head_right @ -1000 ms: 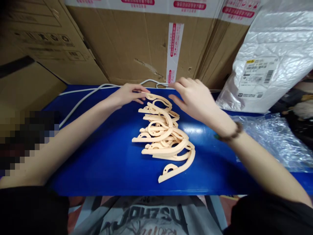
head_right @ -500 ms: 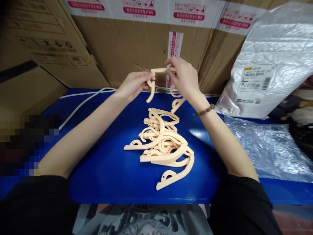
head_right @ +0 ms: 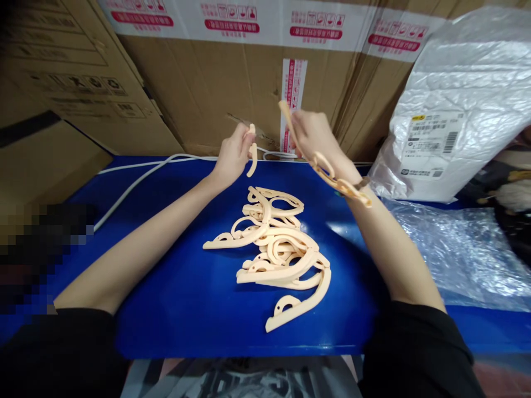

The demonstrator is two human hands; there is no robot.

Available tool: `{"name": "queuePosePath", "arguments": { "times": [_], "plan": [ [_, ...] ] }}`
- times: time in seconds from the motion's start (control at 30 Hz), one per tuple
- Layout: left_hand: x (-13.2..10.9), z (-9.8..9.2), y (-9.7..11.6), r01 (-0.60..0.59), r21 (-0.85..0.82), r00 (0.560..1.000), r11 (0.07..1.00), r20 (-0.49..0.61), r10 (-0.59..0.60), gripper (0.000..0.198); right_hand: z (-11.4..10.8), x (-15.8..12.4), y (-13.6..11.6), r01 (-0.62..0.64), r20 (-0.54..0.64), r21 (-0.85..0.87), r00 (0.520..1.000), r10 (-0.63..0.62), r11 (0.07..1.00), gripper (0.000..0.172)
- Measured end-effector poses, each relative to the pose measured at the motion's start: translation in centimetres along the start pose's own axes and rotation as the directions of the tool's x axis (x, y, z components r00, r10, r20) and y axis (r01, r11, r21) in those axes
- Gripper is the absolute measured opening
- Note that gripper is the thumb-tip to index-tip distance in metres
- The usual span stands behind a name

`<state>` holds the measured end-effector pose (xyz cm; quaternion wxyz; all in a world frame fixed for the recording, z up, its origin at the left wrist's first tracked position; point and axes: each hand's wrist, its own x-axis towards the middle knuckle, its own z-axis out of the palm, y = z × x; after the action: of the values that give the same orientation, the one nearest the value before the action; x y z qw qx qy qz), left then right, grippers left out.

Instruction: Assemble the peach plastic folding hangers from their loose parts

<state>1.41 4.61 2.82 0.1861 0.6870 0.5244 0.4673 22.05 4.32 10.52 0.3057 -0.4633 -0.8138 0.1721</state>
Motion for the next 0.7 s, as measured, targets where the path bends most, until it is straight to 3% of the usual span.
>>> {"name": "queuePosePath", "arguments": {
  "times": [0.13, 0.2, 0.27, 0.33, 0.37, 0.43, 0.5, 0.57, 0.63, 0.7],
  "plan": [
    [0.0, -0.9, -3.3, 0.108, 0.143, 0.991, 0.984, 0.059, -0.117, 0.021, -1.7, 0.7, 0.5, -0.097, -0.193, 0.145, 0.973, 0.124, 0.985, 0.027],
    [-0.3, -1.0, -3.6, 0.116, 0.190, 0.992, 0.975, 0.036, -0.125, 0.008, -2.0, 1.2, 0.7, -0.136, -0.318, 0.218, 0.926, 0.202, 0.966, 0.025],
    [-0.6, -0.8, -2.8, 0.100, 0.178, 0.995, 0.979, 0.004, -0.102, 0.015, -2.1, 1.5, 0.8, -0.150, -0.411, 0.289, 0.873, 0.264, 0.946, 0.022],
    [-0.4, -0.2, -1.2, 0.084, 0.039, 0.996, 0.996, 0.040, -0.085, 0.022, -2.0, 1.5, 0.7, -0.122, -0.443, 0.368, 0.849, 0.290, 0.922, 0.018],
    [-0.3, 0.1, -0.2, 0.130, -0.106, 0.986, 0.986, 0.121, -0.117, 0.032, -1.9, 1.4, 0.6, -0.101, -0.442, 0.401, 0.849, 0.289, 0.910, 0.014],
    [0.1, 0.5, 1.5, 0.216, -0.236, 0.952, 0.947, 0.267, -0.151, 0.067, -1.7, 1.2, 0.5, -0.068, -0.420, 0.446, 0.864, 0.276, 0.892, 0.008],
    [0.2, 0.7, 2.6, 0.367, -0.470, 0.896, 0.803, 0.410, -0.170, 0.063, -1.6, 1.1, 0.6, -0.050, -0.399, 0.446, 0.882, 0.249, 0.894, 0.002],
    [0.0, 0.5, 3.1, 0.470, -0.619, 0.860, 0.630, 0.483, -0.166, 0.035, -1.6, 1.0, 0.9, -0.010, -0.385, 0.274, 0.915, 0.120, 0.962, 0.007],
    [-0.3, 0.2, 3.1, 0.492, -0.691, 0.861, 0.530, 0.474, -0.182, 0.012, -1.6, 0.9, 1.3, 0.039, -0.339, -0.008, 0.940, -0.040, 0.999, 0.010],
    [-0.6, -0.2, 3.1, 0.470, -0.724, 0.880, 0.505, 0.427, -0.206, 0.022, -1.2, 0.6, 1.3, 0.062, -0.247, -0.277, 0.960, -0.134, 0.959, 0.017]
  ]
}}
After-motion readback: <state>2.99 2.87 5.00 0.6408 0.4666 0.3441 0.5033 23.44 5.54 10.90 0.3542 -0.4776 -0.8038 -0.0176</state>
